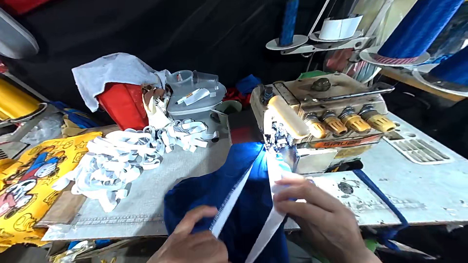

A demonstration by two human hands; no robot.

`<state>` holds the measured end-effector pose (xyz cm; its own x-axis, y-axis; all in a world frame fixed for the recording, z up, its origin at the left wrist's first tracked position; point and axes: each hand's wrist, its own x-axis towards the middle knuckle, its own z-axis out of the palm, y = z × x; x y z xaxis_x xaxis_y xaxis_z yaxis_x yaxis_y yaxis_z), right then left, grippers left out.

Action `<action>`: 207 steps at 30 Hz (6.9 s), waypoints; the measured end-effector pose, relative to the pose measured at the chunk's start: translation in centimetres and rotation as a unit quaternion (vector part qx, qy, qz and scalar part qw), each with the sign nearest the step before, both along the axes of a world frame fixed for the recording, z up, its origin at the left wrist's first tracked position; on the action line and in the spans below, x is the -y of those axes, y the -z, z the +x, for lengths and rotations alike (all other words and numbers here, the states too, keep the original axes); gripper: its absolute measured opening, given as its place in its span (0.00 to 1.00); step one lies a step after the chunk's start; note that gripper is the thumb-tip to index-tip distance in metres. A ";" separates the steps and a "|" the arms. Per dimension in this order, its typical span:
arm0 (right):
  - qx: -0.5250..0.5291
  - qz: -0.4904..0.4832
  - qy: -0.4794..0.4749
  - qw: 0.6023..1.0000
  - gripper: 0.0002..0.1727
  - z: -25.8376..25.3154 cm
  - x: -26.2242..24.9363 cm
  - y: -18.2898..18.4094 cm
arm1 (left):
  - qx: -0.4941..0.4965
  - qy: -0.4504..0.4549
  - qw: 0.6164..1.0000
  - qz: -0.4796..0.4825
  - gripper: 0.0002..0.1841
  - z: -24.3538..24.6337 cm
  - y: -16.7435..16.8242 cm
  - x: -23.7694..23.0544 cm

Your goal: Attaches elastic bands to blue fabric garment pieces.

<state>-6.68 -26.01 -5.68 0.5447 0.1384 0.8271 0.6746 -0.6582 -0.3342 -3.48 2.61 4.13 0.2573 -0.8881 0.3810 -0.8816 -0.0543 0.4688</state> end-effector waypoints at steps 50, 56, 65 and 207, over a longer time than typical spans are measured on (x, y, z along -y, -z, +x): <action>-0.053 0.169 0.102 0.979 0.06 -0.9 0.8 7.4 | -0.061 -0.342 0.906 -0.243 0.08 6.8 16.5 2.9; -0.123 0.264 0.057 0.955 0.10 -0.4 1.3 7.9 | -0.119 -0.349 0.898 -0.242 0.12 6.6 16.3 3.0; -0.164 0.278 0.008 0.946 0.13 -0.4 1.4 7.6 | -0.115 -0.380 0.897 -0.195 0.18 6.4 16.1 2.9; 0.002 0.193 -0.010 0.981 0.10 0.0 0.1 0.5 | 0.047 -0.359 0.932 0.003 0.32 3.7 14.2 3.6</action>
<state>-6.71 -26.10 -6.19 0.5418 -0.1739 0.8223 0.6884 -0.4696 -0.5528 0.23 -1.01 -10.11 0.7526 -0.5014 0.4269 -0.6534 -0.6489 0.3899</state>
